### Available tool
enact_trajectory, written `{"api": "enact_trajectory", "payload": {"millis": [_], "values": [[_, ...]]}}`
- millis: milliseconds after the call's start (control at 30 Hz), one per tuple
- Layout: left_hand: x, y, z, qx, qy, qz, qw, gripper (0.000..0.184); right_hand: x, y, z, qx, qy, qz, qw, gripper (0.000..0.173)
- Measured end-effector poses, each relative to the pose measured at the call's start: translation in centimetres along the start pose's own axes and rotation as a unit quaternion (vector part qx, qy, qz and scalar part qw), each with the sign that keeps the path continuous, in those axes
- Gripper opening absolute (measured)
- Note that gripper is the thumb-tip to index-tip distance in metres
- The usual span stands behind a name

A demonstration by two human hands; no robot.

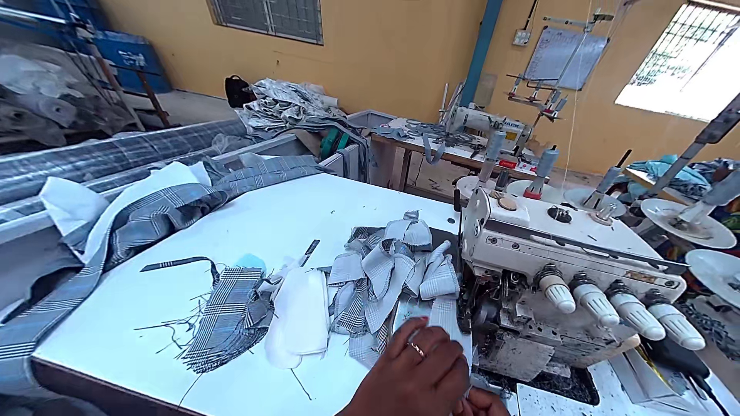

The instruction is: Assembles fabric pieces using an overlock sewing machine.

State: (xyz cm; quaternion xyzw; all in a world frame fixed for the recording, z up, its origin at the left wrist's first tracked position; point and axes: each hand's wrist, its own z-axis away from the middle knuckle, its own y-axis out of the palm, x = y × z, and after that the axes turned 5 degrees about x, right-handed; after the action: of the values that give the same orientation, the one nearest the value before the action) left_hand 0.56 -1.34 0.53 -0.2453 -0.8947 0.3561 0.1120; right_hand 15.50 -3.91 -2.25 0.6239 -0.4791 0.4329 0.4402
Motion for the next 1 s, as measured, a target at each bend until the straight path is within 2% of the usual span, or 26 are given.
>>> {"api": "enact_trajectory", "payload": {"millis": [133,233,333,433,700,833,1000], "values": [[1.1,0.7,0.2,-0.014,0.034,0.042,0.998,0.018,0.3,0.6,-0.8,-0.039,-0.011,-0.012,0.999,0.023],[2.2,0.7,-0.2,0.002,0.028,0.107,0.994,0.016,0.4,1.0,-1.4,-0.06,-0.038,-0.008,0.997,0.032],[3.0,0.1,-0.7,0.041,0.023,0.142,0.989,0.021,0.7,1.0,-2.0,-0.064,-0.048,0.007,0.997,0.032],[3.8,-0.4,-1.4,0.08,0.021,0.183,0.98,0.023,1.2,0.9,-2.3,-0.059,-0.018,-0.017,0.998,0.029],[6.6,-0.8,-2.0,0.154,0.013,0.383,0.911,0.028,0.6,0.5,-2.0,-0.042,0.001,-0.072,0.996,0.024],[6.6,-0.4,-1.4,0.133,0.008,0.395,0.909,0.029,-0.8,0.0,-1.6,-0.024,-0.034,-0.1,0.994,0.015],[6.4,1.0,0.0,0.061,0.021,0.386,0.92,0.031,-2.0,-0.6,-1.1,0.011,-0.077,-0.107,0.991,0.015]]}}
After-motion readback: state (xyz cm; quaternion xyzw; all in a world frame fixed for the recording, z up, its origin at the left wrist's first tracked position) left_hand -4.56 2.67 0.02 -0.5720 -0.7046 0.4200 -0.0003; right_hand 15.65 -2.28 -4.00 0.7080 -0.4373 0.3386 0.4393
